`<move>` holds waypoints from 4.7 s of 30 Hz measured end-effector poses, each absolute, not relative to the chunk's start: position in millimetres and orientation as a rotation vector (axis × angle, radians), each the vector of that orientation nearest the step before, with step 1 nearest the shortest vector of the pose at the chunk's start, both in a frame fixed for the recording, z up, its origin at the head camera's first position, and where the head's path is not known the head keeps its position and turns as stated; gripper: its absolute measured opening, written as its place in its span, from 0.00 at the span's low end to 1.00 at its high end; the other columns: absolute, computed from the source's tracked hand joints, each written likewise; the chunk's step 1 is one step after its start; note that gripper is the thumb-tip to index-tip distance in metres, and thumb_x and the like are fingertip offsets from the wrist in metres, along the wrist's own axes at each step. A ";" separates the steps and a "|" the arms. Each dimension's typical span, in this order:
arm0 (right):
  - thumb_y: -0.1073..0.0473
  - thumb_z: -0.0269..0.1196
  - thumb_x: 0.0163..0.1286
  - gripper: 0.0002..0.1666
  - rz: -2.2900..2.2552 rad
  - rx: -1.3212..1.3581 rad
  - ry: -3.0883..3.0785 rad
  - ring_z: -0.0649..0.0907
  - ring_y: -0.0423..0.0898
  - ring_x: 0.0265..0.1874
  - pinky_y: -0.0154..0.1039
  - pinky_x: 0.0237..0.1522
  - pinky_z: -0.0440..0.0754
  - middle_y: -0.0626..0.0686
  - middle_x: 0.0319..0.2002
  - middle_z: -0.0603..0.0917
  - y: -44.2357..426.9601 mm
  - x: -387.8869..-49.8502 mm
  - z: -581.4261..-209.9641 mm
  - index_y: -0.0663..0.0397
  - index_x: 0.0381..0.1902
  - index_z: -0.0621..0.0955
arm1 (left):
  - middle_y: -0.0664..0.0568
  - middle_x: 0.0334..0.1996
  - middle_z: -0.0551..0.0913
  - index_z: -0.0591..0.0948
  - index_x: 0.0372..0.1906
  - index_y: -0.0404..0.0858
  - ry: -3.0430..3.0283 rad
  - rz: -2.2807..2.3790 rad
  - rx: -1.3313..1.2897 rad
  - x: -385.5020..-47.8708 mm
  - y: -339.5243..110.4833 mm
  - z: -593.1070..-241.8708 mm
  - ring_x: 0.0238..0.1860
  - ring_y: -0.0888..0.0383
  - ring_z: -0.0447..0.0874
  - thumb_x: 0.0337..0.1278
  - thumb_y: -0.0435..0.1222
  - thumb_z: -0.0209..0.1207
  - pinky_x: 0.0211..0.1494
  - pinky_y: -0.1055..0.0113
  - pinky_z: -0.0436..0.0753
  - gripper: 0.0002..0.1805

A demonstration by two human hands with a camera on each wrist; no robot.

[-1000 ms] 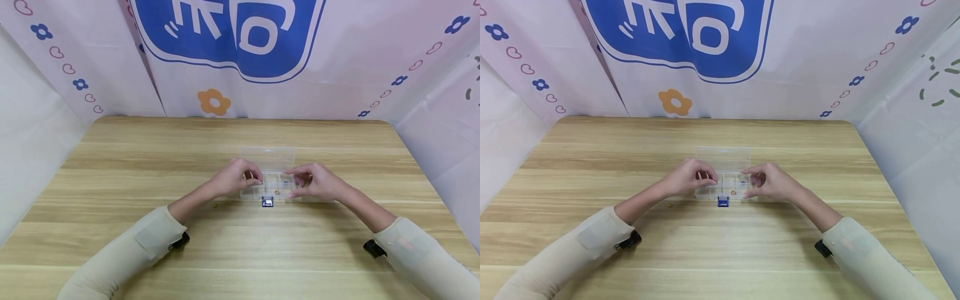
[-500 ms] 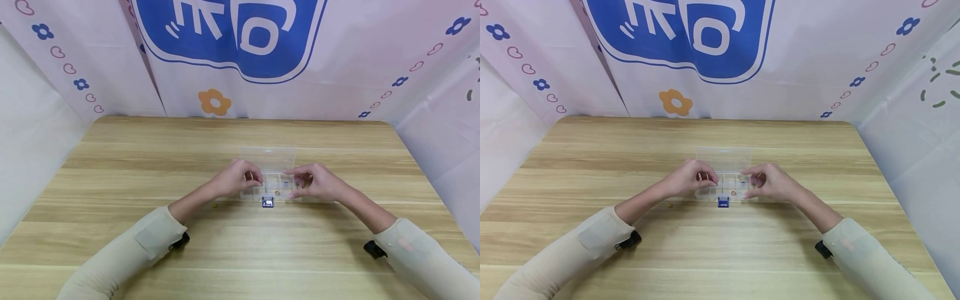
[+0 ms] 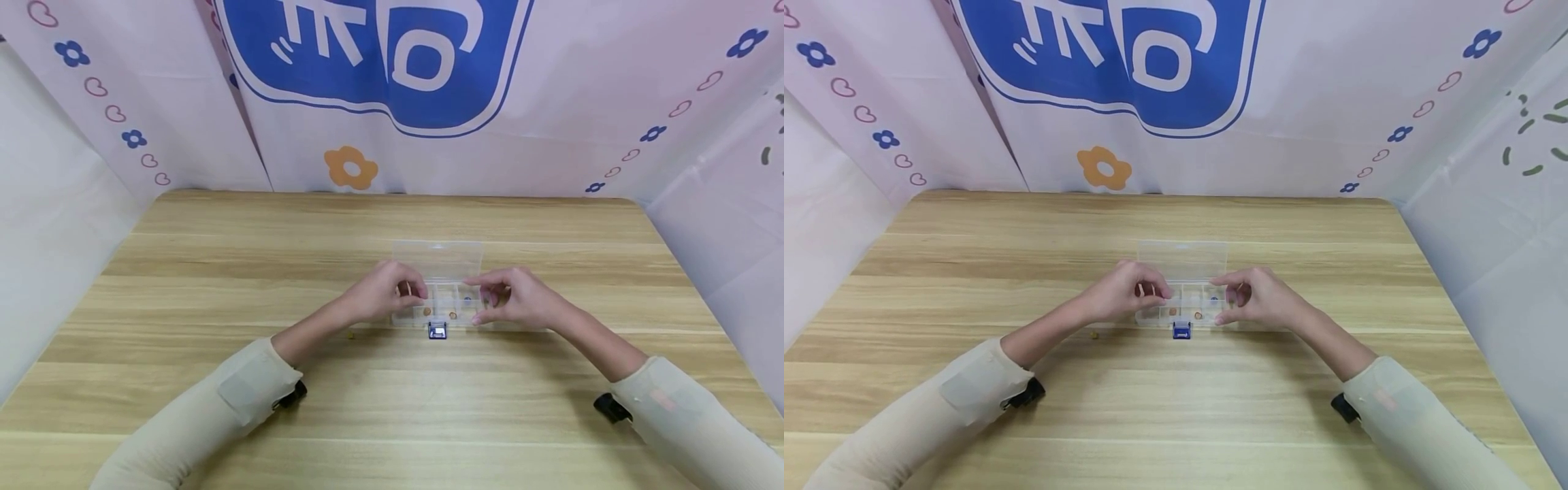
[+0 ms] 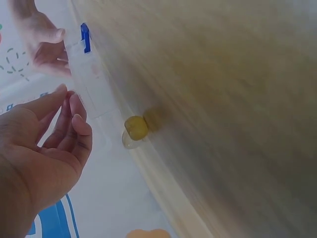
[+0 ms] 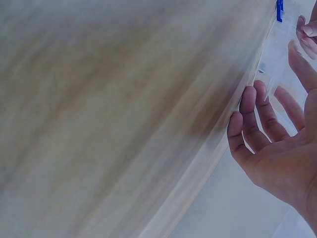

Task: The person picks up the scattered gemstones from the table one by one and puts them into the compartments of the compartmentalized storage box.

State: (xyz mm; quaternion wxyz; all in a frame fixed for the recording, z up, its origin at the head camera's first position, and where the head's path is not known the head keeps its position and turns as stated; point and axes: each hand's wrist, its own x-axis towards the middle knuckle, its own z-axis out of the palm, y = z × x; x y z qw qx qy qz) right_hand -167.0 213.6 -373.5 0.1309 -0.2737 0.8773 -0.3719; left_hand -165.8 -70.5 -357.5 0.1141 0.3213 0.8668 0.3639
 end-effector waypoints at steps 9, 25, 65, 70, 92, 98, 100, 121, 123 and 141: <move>0.61 0.82 0.53 0.37 -1.090 -0.799 2.546 0.78 0.48 0.30 0.33 0.31 0.80 0.51 0.31 0.81 214.0 -166.7 -375.8 0.66 0.61 0.83 | 0.51 0.33 0.88 0.89 0.38 0.32 2.543 1.081 0.935 -161.0 -83.0 -355.9 0.33 0.61 0.81 0.62 0.26 0.69 0.36 0.72 0.81 0.02; 0.62 0.82 0.53 0.37 -1.090 -0.811 2.548 0.79 0.48 0.31 0.34 0.32 0.81 0.51 0.31 0.82 213.8 -166.2 -375.9 0.67 0.60 0.83 | 0.53 0.31 0.87 0.87 0.34 0.33 2.576 1.146 0.954 -148.0 -117.7 -356.2 0.32 0.62 0.81 0.61 0.24 0.69 0.37 0.66 0.84 0.02; 0.62 0.82 0.53 0.37 -1.083 -0.805 2.551 0.79 0.46 0.31 0.34 0.32 0.81 0.51 0.32 0.82 213.5 -166.6 -373.9 0.67 0.61 0.83 | 0.57 0.28 0.84 0.86 0.31 0.38 2.463 0.928 0.919 -138.3 -165.0 -363.8 0.30 0.64 0.79 0.52 0.30 0.76 0.34 0.70 0.82 0.08; 0.62 0.82 0.53 0.37 -1.082 -0.798 2.548 0.79 0.46 0.31 0.34 0.32 0.81 0.51 0.32 0.82 213.5 -166.5 -373.9 0.67 0.61 0.82 | 0.58 0.26 0.83 0.86 0.30 0.37 2.426 0.912 0.925 -139.6 -165.0 -364.3 0.29 0.65 0.79 0.51 0.29 0.77 0.33 0.70 0.81 0.09; 0.62 0.82 0.53 0.37 -1.086 -0.807 2.558 0.79 0.47 0.31 0.35 0.33 0.82 0.51 0.31 0.83 213.9 -165.3 -376.0 0.66 0.61 0.83 | 0.57 0.29 0.85 0.86 0.30 0.38 2.422 0.873 0.912 -144.4 -159.0 -362.1 0.29 0.64 0.78 0.58 0.27 0.72 0.35 0.69 0.82 0.06; 0.62 0.82 0.53 0.37 -1.085 -0.808 2.562 0.79 0.47 0.31 0.35 0.33 0.83 0.51 0.32 0.83 213.5 -165.9 -375.3 0.66 0.61 0.83 | 0.57 0.31 0.86 0.87 0.33 0.37 2.423 0.887 0.897 -145.9 -154.8 -357.9 0.32 0.63 0.81 0.59 0.27 0.71 0.39 0.69 0.85 0.04; 0.62 0.82 0.53 0.37 -1.085 -0.810 2.561 0.79 0.47 0.31 0.35 0.33 0.83 0.51 0.32 0.83 213.6 -166.1 -375.1 0.66 0.61 0.83 | 0.58 0.31 0.86 0.87 0.33 0.38 2.429 0.888 0.893 -146.2 -153.0 -356.5 0.33 0.63 0.82 0.59 0.28 0.71 0.40 0.68 0.85 0.04; 0.62 0.82 0.53 0.36 -1.102 -0.805 2.544 0.78 0.47 0.30 0.34 0.31 0.80 0.51 0.30 0.82 213.5 -164.9 -375.1 0.67 0.60 0.83 | 0.54 0.30 0.87 0.88 0.36 0.33 2.537 1.038 0.961 -149.5 -136.8 -355.0 0.32 0.63 0.81 0.62 0.28 0.70 0.34 0.68 0.83 0.02; 0.62 0.82 0.53 0.36 -1.113 -0.812 2.538 0.78 0.47 0.29 0.34 0.31 0.80 0.51 0.30 0.82 213.4 -165.0 -375.3 0.67 0.60 0.83 | 0.53 0.30 0.87 0.88 0.36 0.32 2.545 1.050 0.958 -149.6 -135.1 -354.2 0.31 0.63 0.82 0.62 0.29 0.70 0.33 0.69 0.83 0.03; 0.63 0.82 0.53 0.37 -1.126 -0.804 2.524 0.79 0.46 0.30 0.34 0.32 0.82 0.52 0.30 0.82 213.4 -165.9 -375.2 0.67 0.61 0.82 | 0.50 0.37 0.90 0.89 0.42 0.33 2.598 1.054 0.968 -156.9 -119.8 -351.3 0.35 0.61 0.84 0.63 0.27 0.68 0.37 0.69 0.84 0.05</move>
